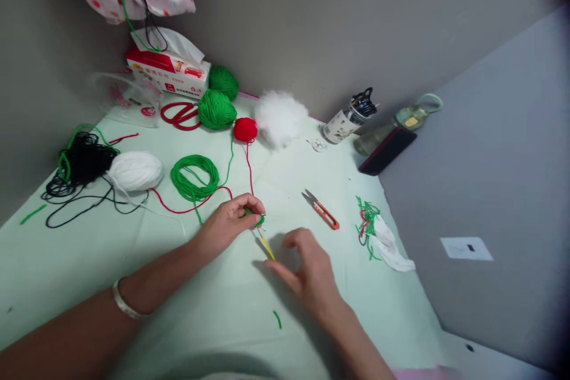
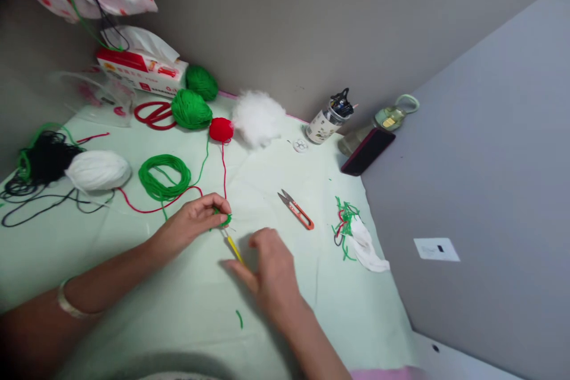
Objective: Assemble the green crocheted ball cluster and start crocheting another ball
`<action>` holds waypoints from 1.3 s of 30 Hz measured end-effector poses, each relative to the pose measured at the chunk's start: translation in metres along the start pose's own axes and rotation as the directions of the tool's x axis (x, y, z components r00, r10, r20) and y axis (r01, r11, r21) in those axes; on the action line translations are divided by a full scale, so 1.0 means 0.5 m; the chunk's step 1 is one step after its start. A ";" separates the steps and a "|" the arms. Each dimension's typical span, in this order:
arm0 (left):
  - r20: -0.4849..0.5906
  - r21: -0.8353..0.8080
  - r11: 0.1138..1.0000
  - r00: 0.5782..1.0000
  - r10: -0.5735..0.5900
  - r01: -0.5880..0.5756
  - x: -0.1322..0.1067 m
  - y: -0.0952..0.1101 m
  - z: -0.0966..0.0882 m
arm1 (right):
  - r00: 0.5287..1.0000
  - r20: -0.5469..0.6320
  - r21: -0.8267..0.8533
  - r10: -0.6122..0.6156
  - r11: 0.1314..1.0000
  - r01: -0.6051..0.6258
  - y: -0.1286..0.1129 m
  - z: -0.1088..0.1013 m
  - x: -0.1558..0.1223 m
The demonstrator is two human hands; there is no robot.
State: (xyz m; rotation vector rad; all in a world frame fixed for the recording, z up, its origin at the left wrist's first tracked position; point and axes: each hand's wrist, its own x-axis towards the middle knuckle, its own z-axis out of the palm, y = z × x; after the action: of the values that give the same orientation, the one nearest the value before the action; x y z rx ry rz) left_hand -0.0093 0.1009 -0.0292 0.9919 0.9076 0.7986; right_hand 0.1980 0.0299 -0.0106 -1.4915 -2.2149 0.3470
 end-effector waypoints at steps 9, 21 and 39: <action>0.041 0.037 0.999 0.999 -0.004 0.003 -0.016 0.022 0.002 | 0.963 0.133 0.327 0.236 0.906 -0.268 -0.044 0.012 0.012; 0.129 0.189 0.978 0.989 0.065 -0.089 -0.040 0.095 0.020 | 0.832 0.417 0.809 0.366 0.269 -0.523 -0.053 -0.087 0.067; -0.003 -0.086 0.975 0.979 0.203 -0.203 -0.071 0.169 0.127 | 0.944 -0.124 0.915 0.307 0.403 -0.011 -0.087 -0.104 0.069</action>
State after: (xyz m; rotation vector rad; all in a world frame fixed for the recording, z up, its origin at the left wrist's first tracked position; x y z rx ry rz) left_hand 0.0211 0.0772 0.0752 1.0212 0.7678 0.9988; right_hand 0.1774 0.0427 0.0615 -0.9872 -1.2009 1.1309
